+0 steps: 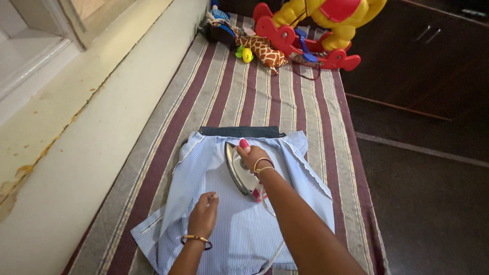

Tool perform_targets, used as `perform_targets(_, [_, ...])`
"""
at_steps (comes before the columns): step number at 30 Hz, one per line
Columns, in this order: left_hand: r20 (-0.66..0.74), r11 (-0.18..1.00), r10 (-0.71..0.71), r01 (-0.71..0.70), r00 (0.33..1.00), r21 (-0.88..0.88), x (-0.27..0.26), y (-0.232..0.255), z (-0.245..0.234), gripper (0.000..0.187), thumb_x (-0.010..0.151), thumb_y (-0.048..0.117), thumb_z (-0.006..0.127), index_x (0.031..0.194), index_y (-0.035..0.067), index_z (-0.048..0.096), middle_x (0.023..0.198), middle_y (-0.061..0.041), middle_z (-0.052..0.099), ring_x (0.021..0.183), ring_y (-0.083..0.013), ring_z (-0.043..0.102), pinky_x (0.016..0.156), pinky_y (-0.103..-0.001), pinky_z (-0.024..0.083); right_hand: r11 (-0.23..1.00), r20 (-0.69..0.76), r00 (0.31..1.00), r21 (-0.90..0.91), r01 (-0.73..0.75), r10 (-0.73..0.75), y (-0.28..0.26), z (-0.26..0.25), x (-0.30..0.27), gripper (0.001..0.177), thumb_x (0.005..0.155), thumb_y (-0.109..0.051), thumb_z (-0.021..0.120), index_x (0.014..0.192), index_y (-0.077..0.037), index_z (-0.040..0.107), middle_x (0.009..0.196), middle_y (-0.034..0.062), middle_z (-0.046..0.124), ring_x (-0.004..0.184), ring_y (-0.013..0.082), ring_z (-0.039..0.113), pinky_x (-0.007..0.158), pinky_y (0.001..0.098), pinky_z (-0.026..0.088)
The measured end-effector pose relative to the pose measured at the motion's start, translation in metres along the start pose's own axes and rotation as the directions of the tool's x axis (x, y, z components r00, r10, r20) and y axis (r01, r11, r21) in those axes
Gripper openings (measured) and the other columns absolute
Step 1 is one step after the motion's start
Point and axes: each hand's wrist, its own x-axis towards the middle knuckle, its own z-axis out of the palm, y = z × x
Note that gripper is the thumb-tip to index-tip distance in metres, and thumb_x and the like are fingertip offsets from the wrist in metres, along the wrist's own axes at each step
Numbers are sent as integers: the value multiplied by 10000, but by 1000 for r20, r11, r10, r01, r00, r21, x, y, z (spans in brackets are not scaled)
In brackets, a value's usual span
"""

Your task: The person irons a light blue striped shirt laid flat on a striped mat. They move the iron back and forth across the shirt surface, smoothing out wrinkles while holding the fabric with the other hand.

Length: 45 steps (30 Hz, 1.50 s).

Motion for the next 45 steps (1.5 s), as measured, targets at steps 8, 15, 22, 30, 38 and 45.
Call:
perform_targets(8, [-5,1000,-24,24,1000,-20,-3,5,-1,475,951,450,517,1264,127,670,1291,-96,714,1212,-284,664,1028,-398,500,999,-12,999,-37,35,-36,-4,6,19,794,892,-710,534,987,46,758,788,199,755,610,274,739,610,405,574])
perform_targets(15, [-11,999,-32,32,999,-8,-4,7,-2,476,952,460,511,1273,143,664,1309,-89,696,1225,-290,653,1033,-395,489,1000,4,1000,-15,-7,8,-16,4,21,736,886,-689,535,946,16,739,765,184,745,598,280,730,595,427,577])
perform_targets(22, [-15,999,-32,32,999,-23,-2,6,-1,477,951,455,516,1267,129,663,1300,-103,705,1232,-295,649,1036,-397,490,999,-18,998,-11,52,-52,-16,9,34,752,893,-679,541,924,42,751,761,206,740,603,293,738,610,419,573])
perform_targets(30, [3,997,-79,79,997,-20,-4,9,-2,478,953,454,514,1291,144,649,1324,-89,691,1227,-294,655,1044,-398,489,996,-67,994,-41,79,-82,-17,11,38,731,886,-666,546,994,30,743,800,240,737,659,332,747,646,436,579])
perform_targets(38, [12,998,-65,65,998,2,0,8,-4,477,955,455,510,1282,137,649,1305,-109,700,1209,-298,668,1032,-400,504,1000,-7,1000,-4,10,-10,-15,11,31,772,883,-686,549,985,54,742,819,224,751,638,314,755,612,419,593])
perform_targets(45, [2,999,-49,49,999,-8,-4,12,-6,479,955,456,507,1280,135,651,1321,-105,687,1216,-295,661,1037,-397,495,1000,17,1000,27,-10,9,-18,8,10,739,875,-679,542,966,28,736,781,185,741,599,297,742,570,406,578])
